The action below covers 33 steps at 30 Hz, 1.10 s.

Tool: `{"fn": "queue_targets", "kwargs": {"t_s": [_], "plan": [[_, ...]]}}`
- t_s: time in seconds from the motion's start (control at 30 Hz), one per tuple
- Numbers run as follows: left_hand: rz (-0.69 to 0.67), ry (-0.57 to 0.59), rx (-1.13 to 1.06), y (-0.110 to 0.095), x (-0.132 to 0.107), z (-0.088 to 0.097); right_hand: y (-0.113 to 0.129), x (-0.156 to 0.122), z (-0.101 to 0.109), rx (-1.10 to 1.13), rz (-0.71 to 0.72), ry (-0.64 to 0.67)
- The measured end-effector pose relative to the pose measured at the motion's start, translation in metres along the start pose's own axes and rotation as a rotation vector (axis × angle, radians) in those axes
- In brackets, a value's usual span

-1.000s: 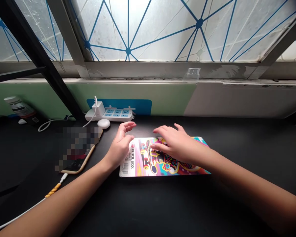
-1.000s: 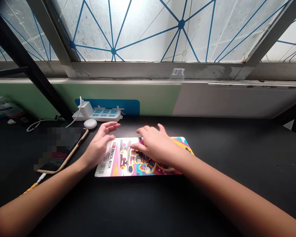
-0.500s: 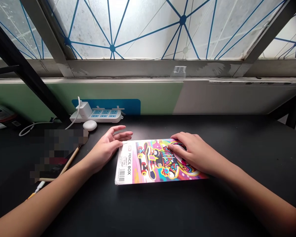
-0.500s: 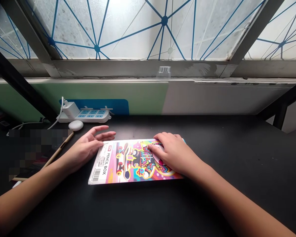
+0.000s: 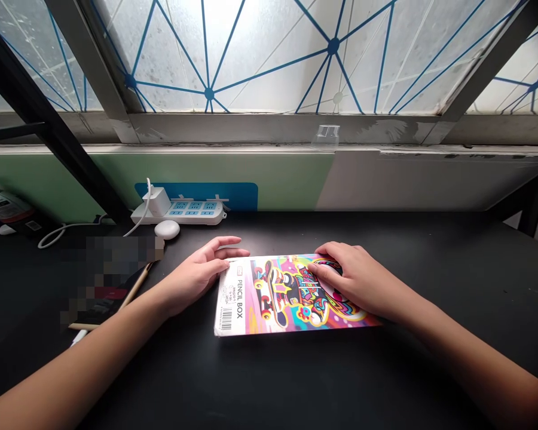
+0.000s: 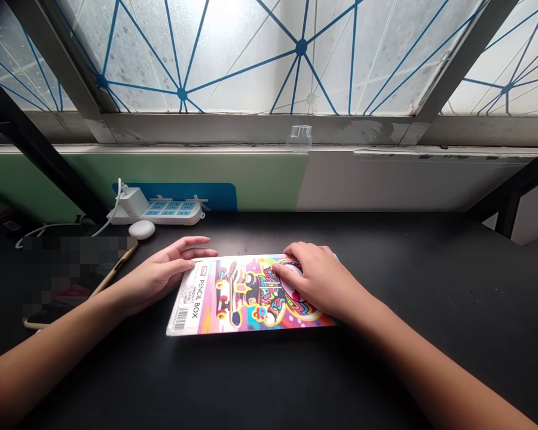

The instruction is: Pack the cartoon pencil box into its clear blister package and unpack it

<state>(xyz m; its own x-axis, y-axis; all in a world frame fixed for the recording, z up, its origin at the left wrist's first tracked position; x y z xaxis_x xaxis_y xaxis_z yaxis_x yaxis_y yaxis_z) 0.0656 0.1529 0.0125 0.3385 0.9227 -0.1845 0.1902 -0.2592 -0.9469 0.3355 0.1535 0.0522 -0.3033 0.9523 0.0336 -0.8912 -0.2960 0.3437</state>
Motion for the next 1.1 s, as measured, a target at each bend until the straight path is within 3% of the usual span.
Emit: {"fn": "queue_targets", "kwargs": {"t_s": [0.17, 0.33, 0.43, 0.53, 0.6, 0.7, 0.83, 0.97, 1.03, 1.1], "plan": [[0.040, -0.063, -0.117, 0.004, 0.001, -0.001, -0.001, -0.001, 0.000, -0.009, -0.017, -0.048], [0.000, -0.137, -0.017, 0.004, 0.001, 0.004, 0.000, -0.002, 0.006, -0.085, 0.039, -0.208], [-0.167, -0.225, 0.162, -0.008, -0.005, 0.007, 0.007, -0.008, 0.017, -0.146, 0.133, -0.390], [-0.445, -0.389, 0.295, -0.029, -0.022, 0.006, 0.021, -0.021, 0.030, -0.191, 0.253, -0.570], [-0.567, -0.444, 0.277, -0.037, -0.032, 0.003, 0.033, -0.033, 0.035, -0.205, 0.333, -0.654], [-0.647, -0.462, 0.202, -0.042, -0.040, -0.001, 0.047, -0.047, 0.038, -0.206, 0.407, -0.715], [-0.773, -0.487, 0.227, -0.054, -0.051, -0.003, 0.062, -0.057, 0.031, -0.262, 0.495, -0.728], [-0.887, -0.379, 0.238, -0.076, -0.061, -0.005, 0.079, -0.056, 0.002, -0.432, 0.629, -0.565], [-0.847, -0.285, 0.382, -0.082, -0.059, -0.009, 0.086, -0.055, -0.014, -0.503, 0.706, -0.474], [-0.729, -0.142, 0.688, -0.076, -0.049, -0.017, 0.091, -0.052, -0.024, -0.511, 0.745, -0.429]]}}
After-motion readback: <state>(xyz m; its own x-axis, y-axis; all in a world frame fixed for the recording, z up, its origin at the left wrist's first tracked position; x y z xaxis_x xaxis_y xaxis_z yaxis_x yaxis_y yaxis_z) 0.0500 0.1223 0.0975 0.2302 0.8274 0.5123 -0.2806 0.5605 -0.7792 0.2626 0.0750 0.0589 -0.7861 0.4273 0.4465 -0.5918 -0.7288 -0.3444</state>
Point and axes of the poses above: each hand's wrist, its own x-axis towards the middle knuckle, its own z-axis out of the back of the hand, y = z × x, the point moved 7 cm from there along x, towards the middle knuckle, and after that the axes turned 2 degrees about -x, right-handed, at the moved point
